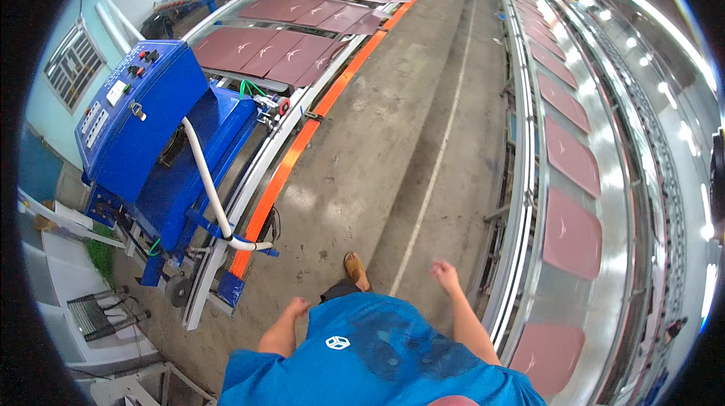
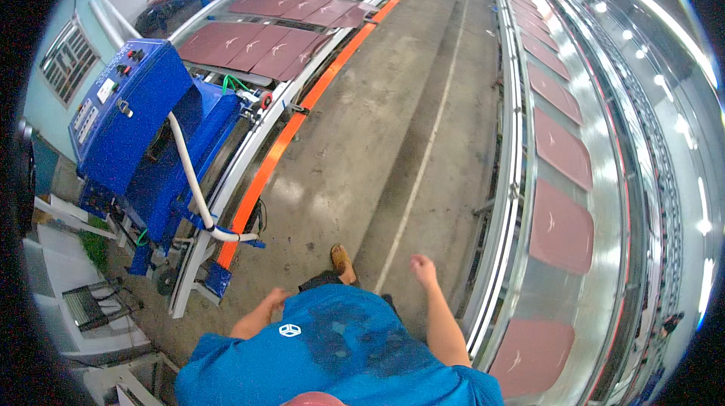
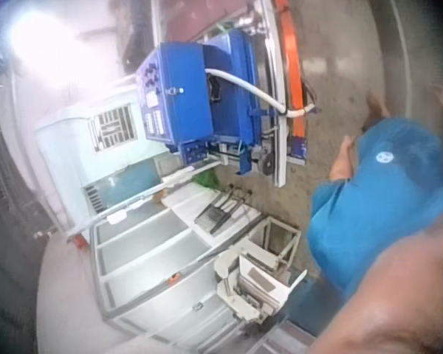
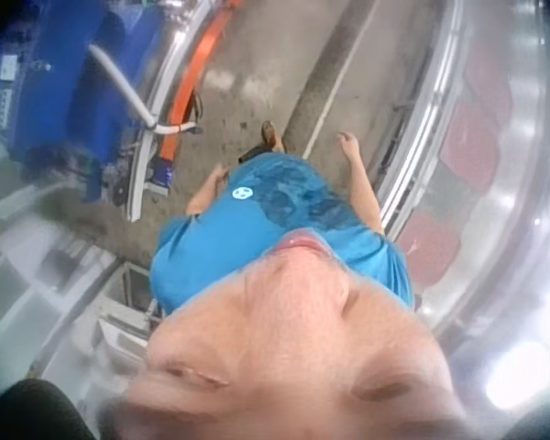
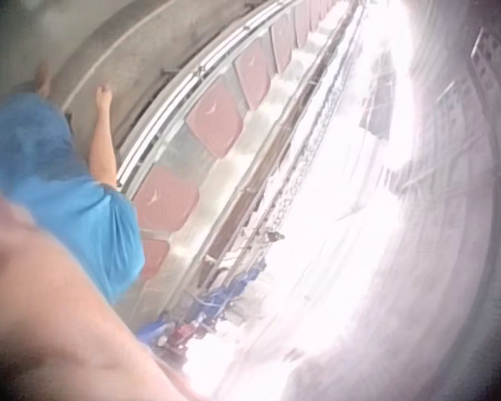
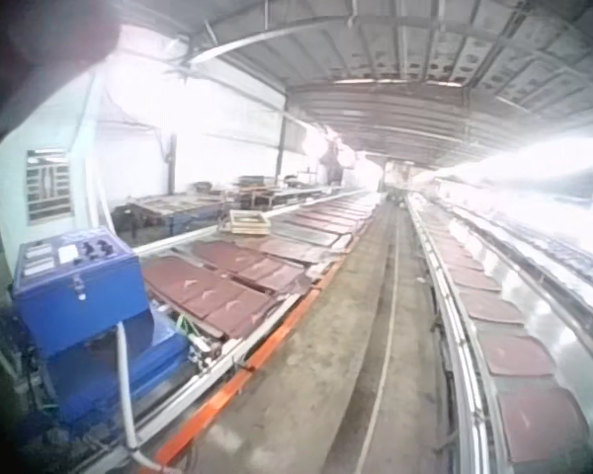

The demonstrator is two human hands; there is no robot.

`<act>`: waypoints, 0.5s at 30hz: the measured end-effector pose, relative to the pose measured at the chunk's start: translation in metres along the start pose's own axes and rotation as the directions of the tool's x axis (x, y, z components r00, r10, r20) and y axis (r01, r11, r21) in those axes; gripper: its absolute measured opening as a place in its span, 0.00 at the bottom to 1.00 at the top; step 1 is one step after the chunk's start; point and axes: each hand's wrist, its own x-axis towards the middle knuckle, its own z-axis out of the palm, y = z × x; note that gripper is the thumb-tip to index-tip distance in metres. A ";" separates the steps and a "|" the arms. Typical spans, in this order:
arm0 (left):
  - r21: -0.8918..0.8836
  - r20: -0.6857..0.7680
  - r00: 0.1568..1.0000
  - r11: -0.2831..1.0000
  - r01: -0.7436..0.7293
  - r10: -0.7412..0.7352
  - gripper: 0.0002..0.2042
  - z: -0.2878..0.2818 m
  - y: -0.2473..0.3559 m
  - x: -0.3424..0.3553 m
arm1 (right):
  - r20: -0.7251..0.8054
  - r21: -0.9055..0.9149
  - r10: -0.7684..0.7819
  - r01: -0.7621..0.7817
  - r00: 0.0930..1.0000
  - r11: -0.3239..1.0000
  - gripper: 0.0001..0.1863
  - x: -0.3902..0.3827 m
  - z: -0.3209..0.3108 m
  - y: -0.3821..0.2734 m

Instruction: The person walks along a conveyor line and repeatedly picks up maroon yoga mats. They fold each mat in half and place it onto the moving conveyor belt, continuing this process for multiple mats.

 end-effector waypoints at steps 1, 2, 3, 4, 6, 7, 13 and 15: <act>-0.010 -0.065 0.989 0.991 -0.136 0.135 0.15 -0.017 0.031 0.010 | 0.055 -0.111 0.002 0.004 0.998 0.994 0.14 0.011 0.007 0.006; -0.013 -0.123 0.951 0.958 -0.288 0.284 0.15 -0.027 0.074 0.029 | 0.123 -0.202 0.120 -0.094 0.985 0.975 0.15 0.021 0.002 0.035; -0.078 -0.171 0.943 0.950 -0.303 0.286 0.15 -0.051 0.106 0.031 | 0.204 -0.101 0.187 -0.169 0.961 0.980 0.13 0.018 0.013 0.030; -0.138 -0.157 0.927 0.922 -0.361 0.340 0.15 -0.052 0.170 0.033 | 0.274 -0.353 0.265 -0.160 0.924 0.922 0.15 0.017 -0.008 0.066; -0.035 -0.267 0.839 0.866 -0.500 0.474 0.15 -0.119 0.215 0.059 | 0.247 -0.105 0.296 -0.279 0.923 0.955 0.10 0.028 0.015 0.034; -0.009 -0.248 0.837 0.863 -0.506 0.488 0.16 -0.126 0.255 0.064 | 0.139 -0.141 0.348 -0.330 0.927 0.934 0.10 0.019 0.011 0.041; 0.118 -0.227 0.827 0.857 -0.501 0.514 0.17 -0.209 0.420 0.105 | 0.065 -0.056 0.645 -0.642 0.762 0.764 0.10 0.114 0.003 0.005; 0.253 -0.240 0.832 0.860 -0.444 0.500 0.16 -0.230 0.431 0.142 | 0.195 0.047 0.664 -0.683 0.721 0.729 0.11 0.179 -0.015 -0.013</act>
